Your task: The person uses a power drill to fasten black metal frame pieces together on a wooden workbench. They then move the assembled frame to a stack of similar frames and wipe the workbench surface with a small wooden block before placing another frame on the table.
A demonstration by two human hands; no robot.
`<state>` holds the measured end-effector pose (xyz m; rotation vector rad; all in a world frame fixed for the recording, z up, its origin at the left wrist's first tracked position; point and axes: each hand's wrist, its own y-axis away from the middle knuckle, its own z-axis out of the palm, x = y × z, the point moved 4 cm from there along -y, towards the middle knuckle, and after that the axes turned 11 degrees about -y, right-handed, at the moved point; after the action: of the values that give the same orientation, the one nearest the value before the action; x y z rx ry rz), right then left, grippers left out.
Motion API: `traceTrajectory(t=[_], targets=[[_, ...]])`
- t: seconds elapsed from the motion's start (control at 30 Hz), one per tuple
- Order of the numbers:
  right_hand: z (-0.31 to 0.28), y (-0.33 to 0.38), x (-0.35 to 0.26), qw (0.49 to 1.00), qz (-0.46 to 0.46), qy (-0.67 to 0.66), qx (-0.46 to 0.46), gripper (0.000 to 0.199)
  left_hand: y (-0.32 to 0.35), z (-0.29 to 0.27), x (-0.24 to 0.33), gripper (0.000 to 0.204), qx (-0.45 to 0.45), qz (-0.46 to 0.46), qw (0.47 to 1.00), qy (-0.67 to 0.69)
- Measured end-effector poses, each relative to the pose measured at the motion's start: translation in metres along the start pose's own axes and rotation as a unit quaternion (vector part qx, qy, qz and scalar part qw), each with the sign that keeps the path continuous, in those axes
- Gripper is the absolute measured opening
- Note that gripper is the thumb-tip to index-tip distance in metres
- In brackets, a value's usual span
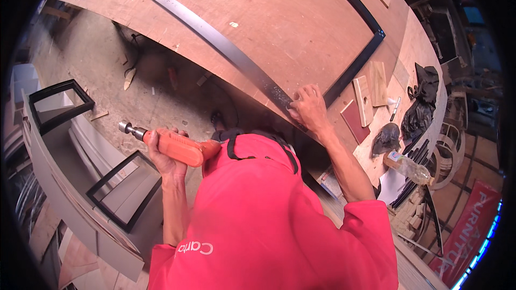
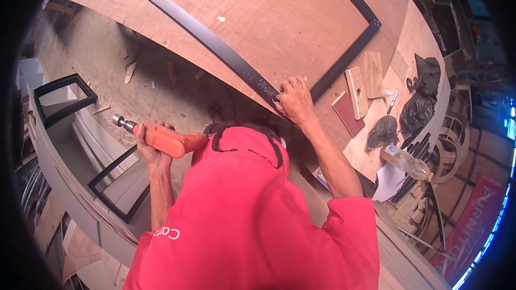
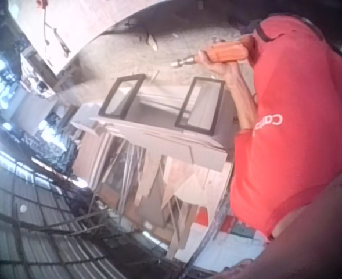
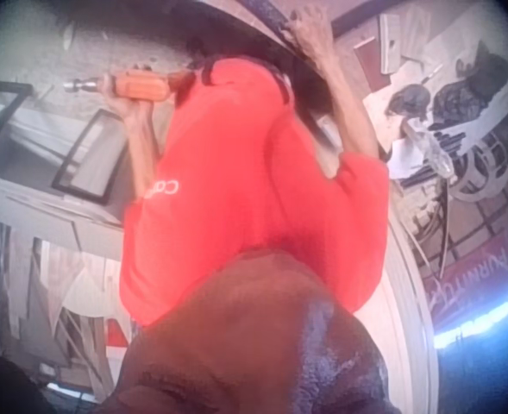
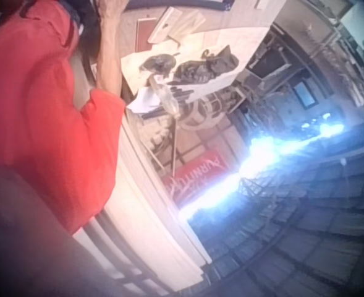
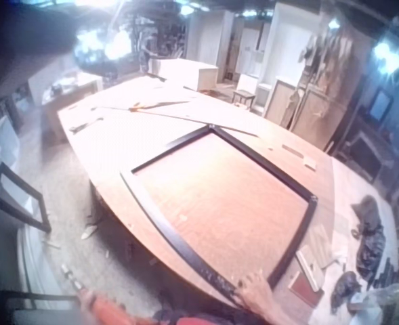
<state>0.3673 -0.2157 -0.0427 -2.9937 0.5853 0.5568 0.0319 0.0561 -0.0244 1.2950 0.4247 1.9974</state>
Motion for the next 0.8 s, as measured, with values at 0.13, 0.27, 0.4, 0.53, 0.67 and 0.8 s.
traceTrajectory(t=[0.13,0.27,0.4,0.53,0.67,0.8], targets=[[-0.001,0.003,-0.002,0.999,-0.002,-0.028,0.041,0.016,0.0,0.0,-0.001,0.035,-0.004,0.022,1.0,0.007],[0.003,0.008,0.001,0.997,-0.003,-0.044,0.058,0.016,0.003,0.0,-0.002,0.035,-0.007,0.01,1.0,0.007],[0.006,0.009,0.007,0.997,-0.003,-0.038,0.065,0.016,0.004,0.0,-0.003,0.036,-0.002,0.008,1.0,0.008],[0.007,0.009,0.006,0.998,-0.019,-0.042,0.047,0.011,0.002,-0.001,-0.002,0.036,0.015,0.013,1.0,0.01],[0.008,0.006,-0.001,0.998,-0.032,-0.018,0.045,0.009,0.0,-0.001,-0.002,0.037,0.005,0.024,1.0,0.017],[0.01,0.0,-0.002,0.999,-0.049,0.012,0.006,0.012,0.0,0.0,-0.002,0.038,0.003,0.014,1.0,0.005]])
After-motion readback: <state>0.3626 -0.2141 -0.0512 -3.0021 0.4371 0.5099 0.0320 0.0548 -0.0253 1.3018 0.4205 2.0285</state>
